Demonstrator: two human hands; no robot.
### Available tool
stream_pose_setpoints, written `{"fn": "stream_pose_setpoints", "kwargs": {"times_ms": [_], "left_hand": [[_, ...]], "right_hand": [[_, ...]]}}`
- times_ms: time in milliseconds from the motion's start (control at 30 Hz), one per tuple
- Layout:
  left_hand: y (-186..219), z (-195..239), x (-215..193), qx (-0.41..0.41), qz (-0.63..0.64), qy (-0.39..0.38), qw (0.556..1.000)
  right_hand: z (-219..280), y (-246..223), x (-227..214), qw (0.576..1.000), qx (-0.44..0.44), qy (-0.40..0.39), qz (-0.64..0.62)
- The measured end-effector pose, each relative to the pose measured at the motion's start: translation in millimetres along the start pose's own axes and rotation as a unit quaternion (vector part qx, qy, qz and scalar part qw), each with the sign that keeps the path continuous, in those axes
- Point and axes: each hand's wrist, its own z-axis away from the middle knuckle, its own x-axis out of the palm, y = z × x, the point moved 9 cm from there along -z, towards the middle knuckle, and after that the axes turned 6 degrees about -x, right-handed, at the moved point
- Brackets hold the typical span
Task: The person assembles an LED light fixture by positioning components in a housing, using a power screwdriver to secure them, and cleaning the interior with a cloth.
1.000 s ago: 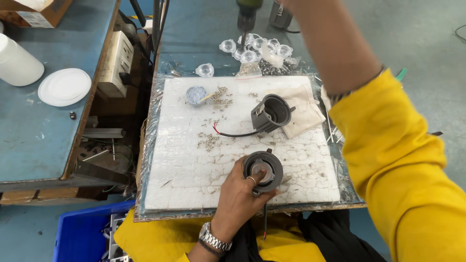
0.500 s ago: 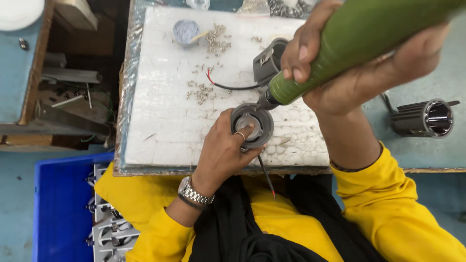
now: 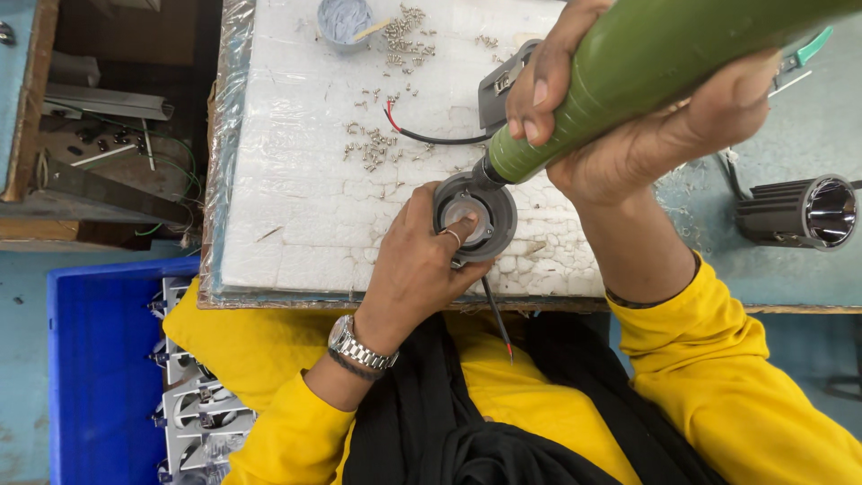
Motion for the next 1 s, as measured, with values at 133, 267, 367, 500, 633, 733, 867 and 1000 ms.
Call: {"fn": "stream_pose_setpoints", "kwargs": {"times_ms": [133,267,367,500,633,733,867,1000], "left_hand": [[1,0,-1,0.007,-0.003,0.001,1.000],[0,-1,0,0.002,0.001,-0.006,1.000],[0,-2,0,0.001,-0.002,-0.007,1.000],[0,-2,0,0.002,-0.005,-0.005,1.000],[-1,-2,1,0.003,-0.002,-0.004,1.000],[-1,-2,0,0.001,0.002,-0.004,1.000],[-1,-3,1,-0.001,0.000,-0.008,1.000],[-1,-3,1,-0.002,0.001,-0.009,1.000]], "right_hand": [[3,6,-2,0.997,0.000,0.001,0.072],[1,6,-1,0.999,0.005,0.006,0.037],[5,9,5,0.999,0.024,0.013,-0.041],[1,12,11,0.996,0.057,-0.065,-0.009],[-3,11,13,0.987,0.042,-0.115,-0.101],[-2,6,8,0.985,0.057,-0.139,-0.080],[-2,13,5,0.980,0.071,-0.138,-0.124],[2,19,5,0.978,0.074,-0.134,-0.141]]}}
